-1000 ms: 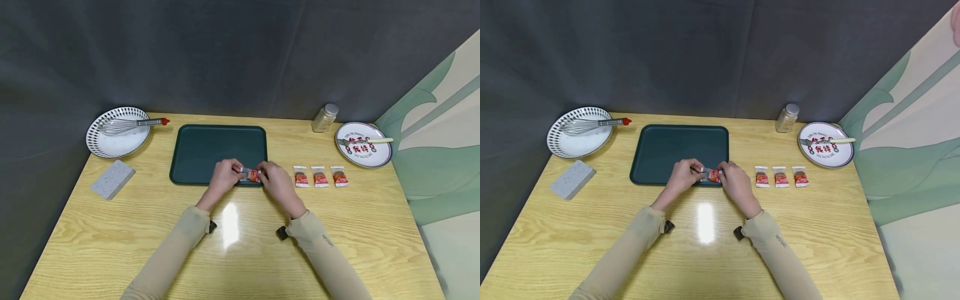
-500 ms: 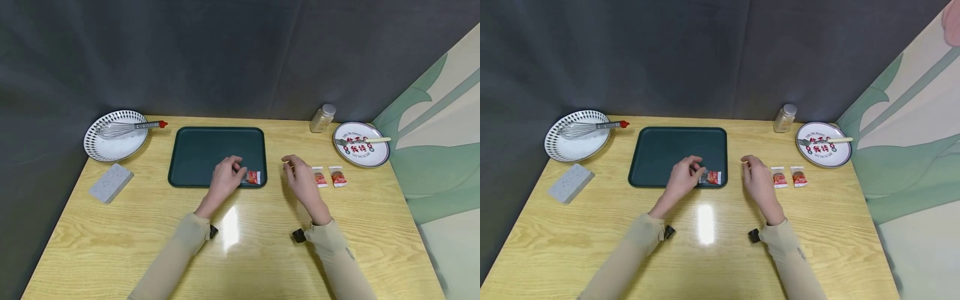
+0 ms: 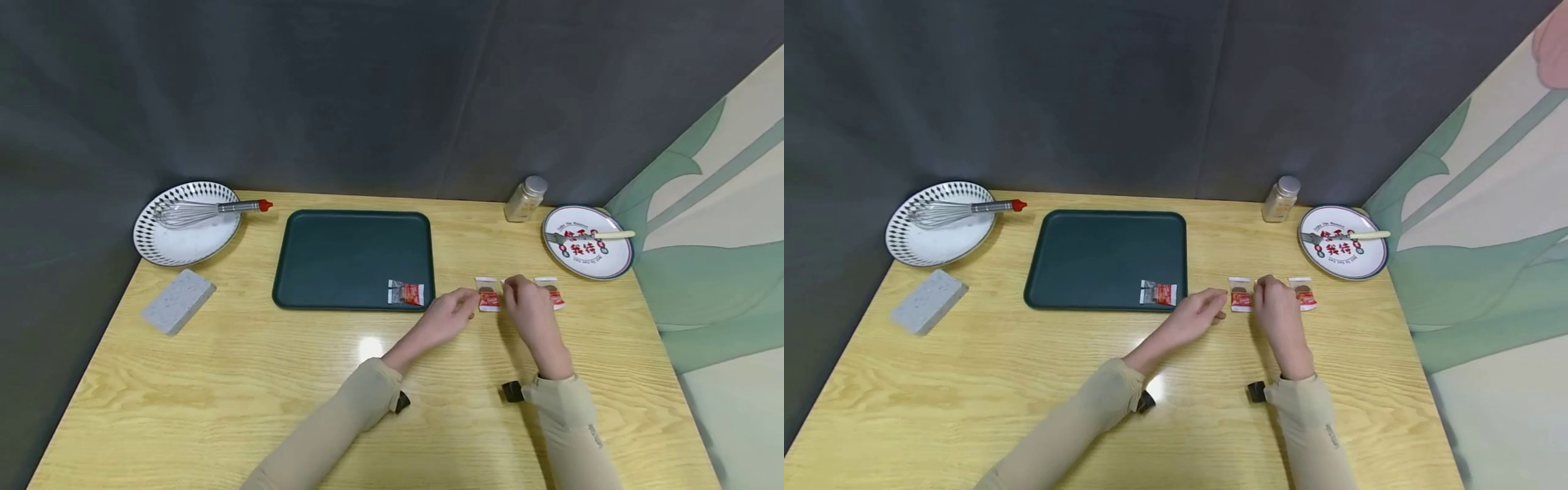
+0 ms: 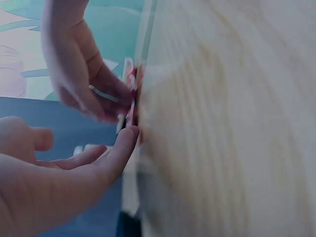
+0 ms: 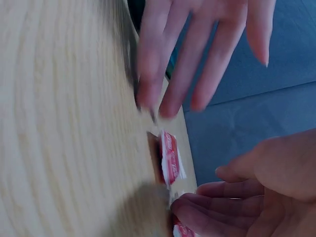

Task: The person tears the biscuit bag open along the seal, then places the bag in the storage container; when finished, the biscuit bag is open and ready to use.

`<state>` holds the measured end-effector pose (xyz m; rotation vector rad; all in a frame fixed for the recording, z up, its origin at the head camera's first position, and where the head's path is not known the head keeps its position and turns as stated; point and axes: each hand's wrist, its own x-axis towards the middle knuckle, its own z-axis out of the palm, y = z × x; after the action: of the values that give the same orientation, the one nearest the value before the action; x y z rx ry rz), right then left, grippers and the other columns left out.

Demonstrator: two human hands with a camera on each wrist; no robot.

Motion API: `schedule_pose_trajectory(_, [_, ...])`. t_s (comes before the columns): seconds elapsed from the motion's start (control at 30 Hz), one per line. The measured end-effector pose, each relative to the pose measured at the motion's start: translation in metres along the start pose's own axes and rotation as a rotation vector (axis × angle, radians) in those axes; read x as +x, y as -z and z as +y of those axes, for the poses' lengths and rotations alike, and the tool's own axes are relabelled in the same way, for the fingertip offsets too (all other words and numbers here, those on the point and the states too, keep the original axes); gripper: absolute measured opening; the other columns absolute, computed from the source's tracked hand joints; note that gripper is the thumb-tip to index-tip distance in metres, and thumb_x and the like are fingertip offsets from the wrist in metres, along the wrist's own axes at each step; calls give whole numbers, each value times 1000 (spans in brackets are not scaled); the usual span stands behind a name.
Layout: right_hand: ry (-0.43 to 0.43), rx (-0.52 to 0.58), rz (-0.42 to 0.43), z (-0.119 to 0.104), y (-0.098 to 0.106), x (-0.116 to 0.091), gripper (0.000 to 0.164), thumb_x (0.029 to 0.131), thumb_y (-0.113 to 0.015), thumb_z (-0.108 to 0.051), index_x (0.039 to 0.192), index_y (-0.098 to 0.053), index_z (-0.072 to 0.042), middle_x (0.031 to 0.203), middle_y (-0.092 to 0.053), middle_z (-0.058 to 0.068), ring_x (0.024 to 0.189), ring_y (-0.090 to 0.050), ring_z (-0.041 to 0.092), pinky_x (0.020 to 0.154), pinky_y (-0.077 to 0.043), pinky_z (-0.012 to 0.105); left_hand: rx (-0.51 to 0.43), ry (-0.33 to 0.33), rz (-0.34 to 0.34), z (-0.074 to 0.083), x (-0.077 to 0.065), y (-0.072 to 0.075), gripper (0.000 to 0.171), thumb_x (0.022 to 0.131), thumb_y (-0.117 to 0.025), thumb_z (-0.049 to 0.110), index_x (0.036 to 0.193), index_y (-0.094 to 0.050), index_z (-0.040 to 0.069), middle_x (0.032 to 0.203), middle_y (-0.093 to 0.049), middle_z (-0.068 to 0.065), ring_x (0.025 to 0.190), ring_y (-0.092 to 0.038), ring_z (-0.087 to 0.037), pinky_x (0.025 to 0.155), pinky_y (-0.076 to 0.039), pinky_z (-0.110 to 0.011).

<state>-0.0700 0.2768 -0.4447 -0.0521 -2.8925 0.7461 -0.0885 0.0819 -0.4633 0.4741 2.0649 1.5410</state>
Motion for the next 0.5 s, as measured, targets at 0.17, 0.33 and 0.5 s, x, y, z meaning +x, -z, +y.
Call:
schedule_pose_trajectory(0.17, [7, 22, -21, -2, -5, 2, 22, 104, -61, -1, 107, -70, 19, 96, -72, 34, 83, -69, 53, 75, -53, 65, -105, 75, 9, -1, 6, -10, 55, 117, -40, 46, 157, -55, 11, 121, -75, -9, 110, -72, -20, 95, -57, -37])
schedule_pose_trajectory(0.33, [-9, 98, -56, -3, -6, 2, 23, 103, -64, 1, 116, -67, 20, 100, -73, 32, 93, -71, 50, 81, -55, 61, -209, 91, 40, -1, 8, -11, 52, 117, -43, 41, 156, -56, 8, 129, -72, -14, 114, -72, -25, 98, -57, -37])
schedule_pose_trajectory(0.5, [-65, 290, -70, -6, -6, 2, 30, 102, -68, 3, 128, -64, 18, 111, -72, 31, 101, -73, 47, 80, -61, 43, -337, 73, 102, 0, 8, -10, 50, 117, -48, 34, 152, -57, 0, 146, -64, -16, 123, -69, -29, 103, -56, -38])
